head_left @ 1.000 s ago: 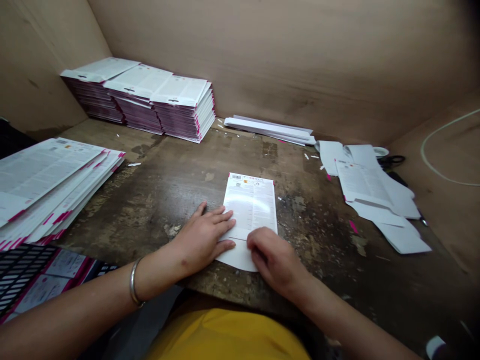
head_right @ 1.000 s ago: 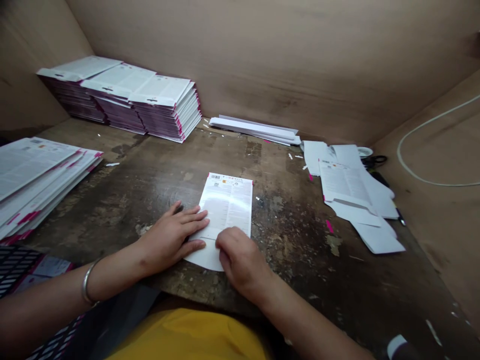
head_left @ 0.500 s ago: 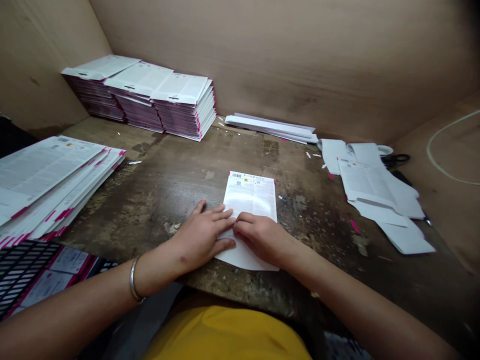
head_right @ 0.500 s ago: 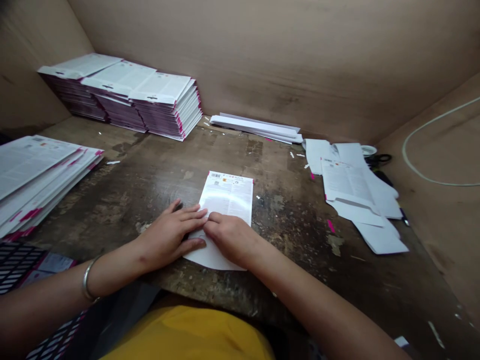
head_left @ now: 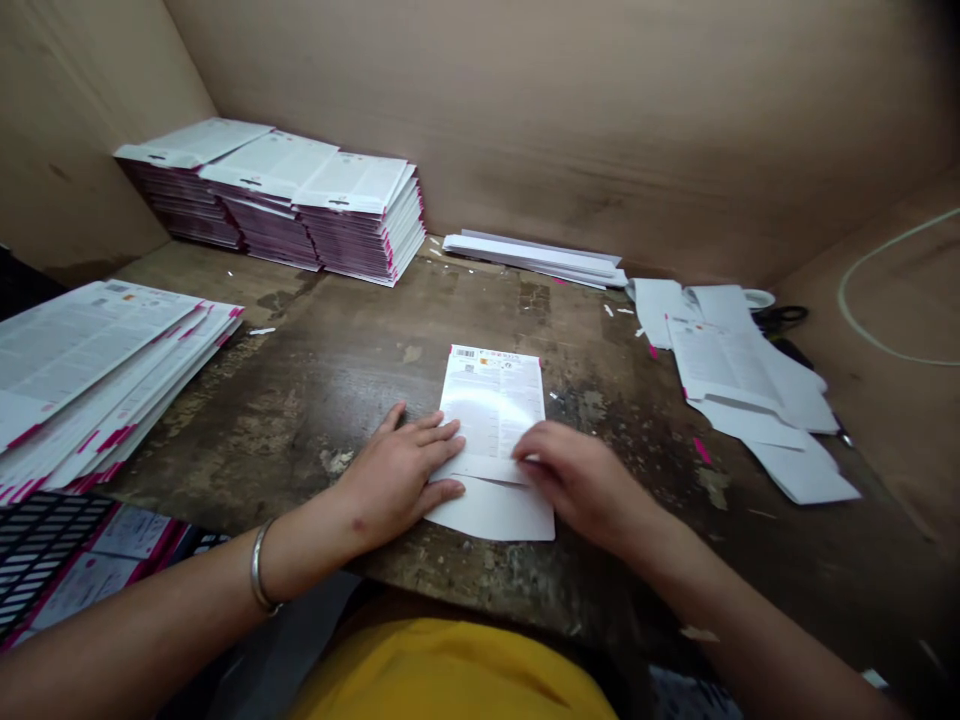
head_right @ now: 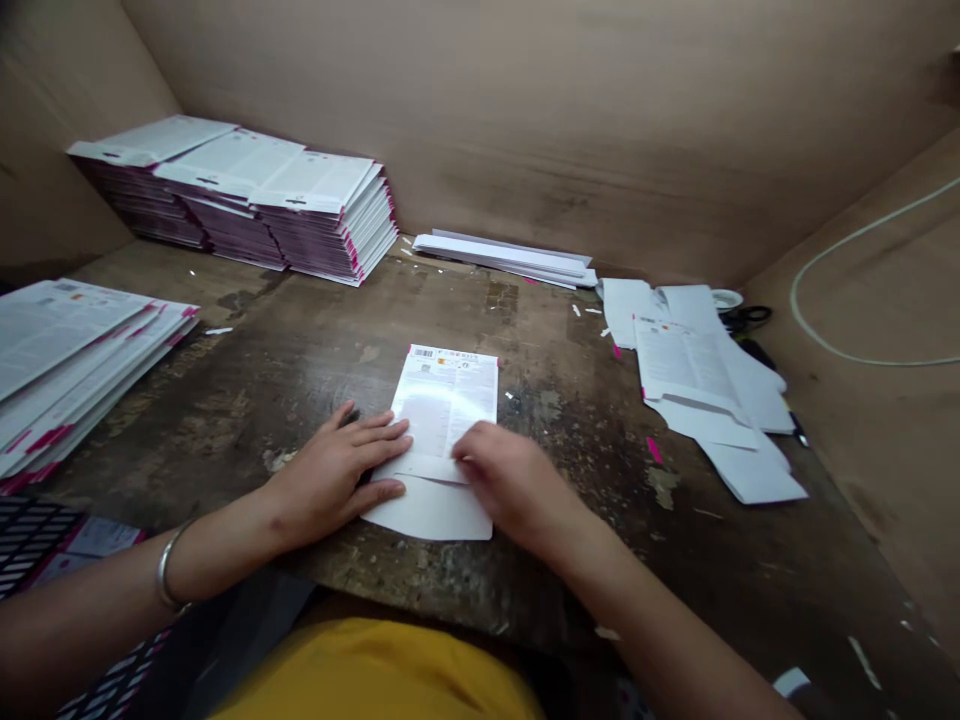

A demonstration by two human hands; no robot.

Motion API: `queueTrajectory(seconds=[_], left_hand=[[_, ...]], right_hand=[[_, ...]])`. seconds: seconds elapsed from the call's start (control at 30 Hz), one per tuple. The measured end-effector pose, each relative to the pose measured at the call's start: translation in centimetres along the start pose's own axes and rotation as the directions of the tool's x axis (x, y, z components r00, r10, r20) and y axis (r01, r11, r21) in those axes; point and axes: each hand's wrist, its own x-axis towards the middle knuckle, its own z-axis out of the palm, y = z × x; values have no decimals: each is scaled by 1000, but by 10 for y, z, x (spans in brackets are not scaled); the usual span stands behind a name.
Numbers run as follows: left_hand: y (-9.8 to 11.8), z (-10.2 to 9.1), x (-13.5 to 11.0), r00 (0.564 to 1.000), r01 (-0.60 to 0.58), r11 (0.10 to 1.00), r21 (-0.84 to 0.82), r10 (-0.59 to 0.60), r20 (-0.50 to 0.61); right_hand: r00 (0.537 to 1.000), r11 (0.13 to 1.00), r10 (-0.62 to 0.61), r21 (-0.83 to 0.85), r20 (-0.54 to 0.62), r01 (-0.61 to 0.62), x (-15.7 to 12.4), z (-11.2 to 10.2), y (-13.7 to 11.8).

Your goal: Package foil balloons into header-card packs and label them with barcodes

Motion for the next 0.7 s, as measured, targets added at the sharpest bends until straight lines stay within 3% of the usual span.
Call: queueTrajectory(seconds=[0.1,0.23,0.43,0.57,0.63,0.7], left_hand=[[1,0,1,1000,10,1000,-3,-10,1],[1,0,1,1000,22,1000,-11,-22,8],[0,2,1,1000,18,1000,-15,-18,-8],[-3,1,-2,1000,14,1000,-17,-14,2],[-4,0,-3,1000,20,1000,-16,-20,8],[-4,0,-3,1000,23,1000,-13,-23,9]], right_hand=[[978,986,-145,-61,149,155,18,24,-8],[965,975,-193,-74,175,209,35,38,-7],[953,965,-235,-75,192,253,38,44,-8],[973,985,-168,53,155,162,25,26,-5],[993,976,-65,212,103,41,13,8,2],[996,962,44,267,74,-62,3,-6,8]])
